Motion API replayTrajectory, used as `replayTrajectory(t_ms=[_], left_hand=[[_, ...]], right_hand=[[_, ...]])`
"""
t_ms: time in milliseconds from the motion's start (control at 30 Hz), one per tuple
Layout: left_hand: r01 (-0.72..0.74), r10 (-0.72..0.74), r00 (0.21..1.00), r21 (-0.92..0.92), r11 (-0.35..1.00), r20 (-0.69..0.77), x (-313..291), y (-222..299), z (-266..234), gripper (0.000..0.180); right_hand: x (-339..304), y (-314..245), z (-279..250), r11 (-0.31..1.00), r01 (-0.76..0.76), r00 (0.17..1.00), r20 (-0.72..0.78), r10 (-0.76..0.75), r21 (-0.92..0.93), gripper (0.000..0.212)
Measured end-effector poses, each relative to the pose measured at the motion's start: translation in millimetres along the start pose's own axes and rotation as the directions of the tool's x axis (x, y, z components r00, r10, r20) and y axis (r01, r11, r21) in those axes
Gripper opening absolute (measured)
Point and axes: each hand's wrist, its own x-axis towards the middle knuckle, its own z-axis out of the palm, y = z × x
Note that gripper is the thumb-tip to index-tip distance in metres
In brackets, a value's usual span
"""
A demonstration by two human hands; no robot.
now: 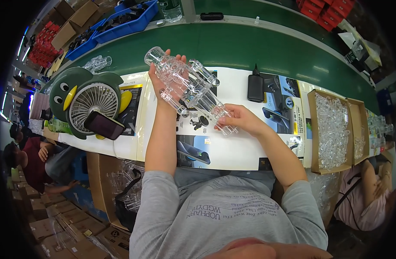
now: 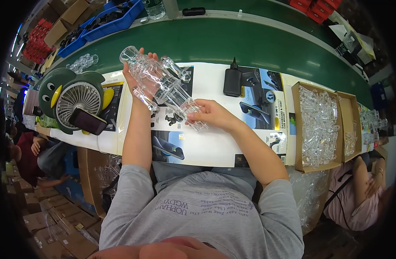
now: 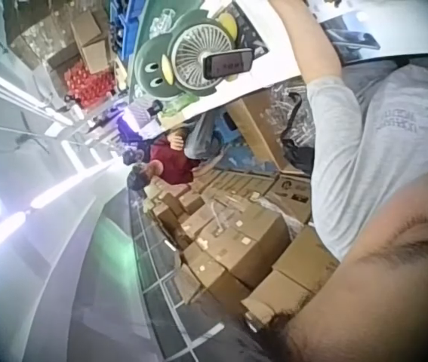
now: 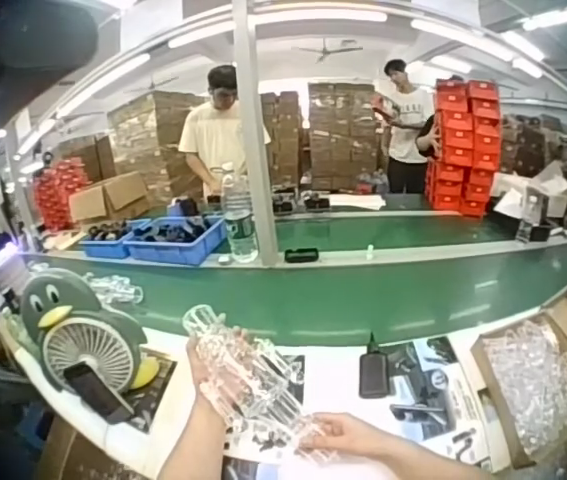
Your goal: Apply a liquid adhesive or sealant from a squeeze bottle into plastic containers on an assembly line.
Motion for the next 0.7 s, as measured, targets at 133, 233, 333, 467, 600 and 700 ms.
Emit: replayTrajectory(t_ms=[133,233,333,467,600,700], left_hand=[[0.0,0.0,1.0,-0.001,1.0,0.014,-0.1,2.1,-3.9,0.056],[0.011,-0.011,1.0,0.002,1.0,0.004,1.7,-1.2,-0.9,0.056],[0.009,-0.009,1.0,0.004,1.0,0.003,0.7,-1.2,-2.6,0.056],[0.015,-0.015,1.0,-0.012,1.0,0.01,1.4,-0.6,-5.2,0.056],[0.005,-0.005,1.0,-0.012,1.0,0.005,2.9,-0.8,-6.2,0.056],[0.008,-0.008,1.0,-0.011,1.0,-0.009,2.9,-1.6,-6.4,0.056]], right_hand=[[0.9,-0.3,0.4,1.0,-0.012,1.0,0.013,0.012,-0.004,0.039],[-1.0,-2.0,-1.0,1.0,0.015,1.0,0.015,-0.015,-0.02,0.038],[-1.6,-1.1,-1.0,1.0,-0.001,1.0,0.003,0.001,-0.022,0.038],[0.0,1.1,-2.6,1.0,0.001,1.0,0.005,-0.001,-0.027,0.038],[1.6,3.9,-4.2,0.999,0.021,1.0,-0.01,-0.022,-0.043,0.036],[3.3,5.7,-7.8,0.996,0.049,0.998,-0.04,-0.052,-0.072,0.036]])
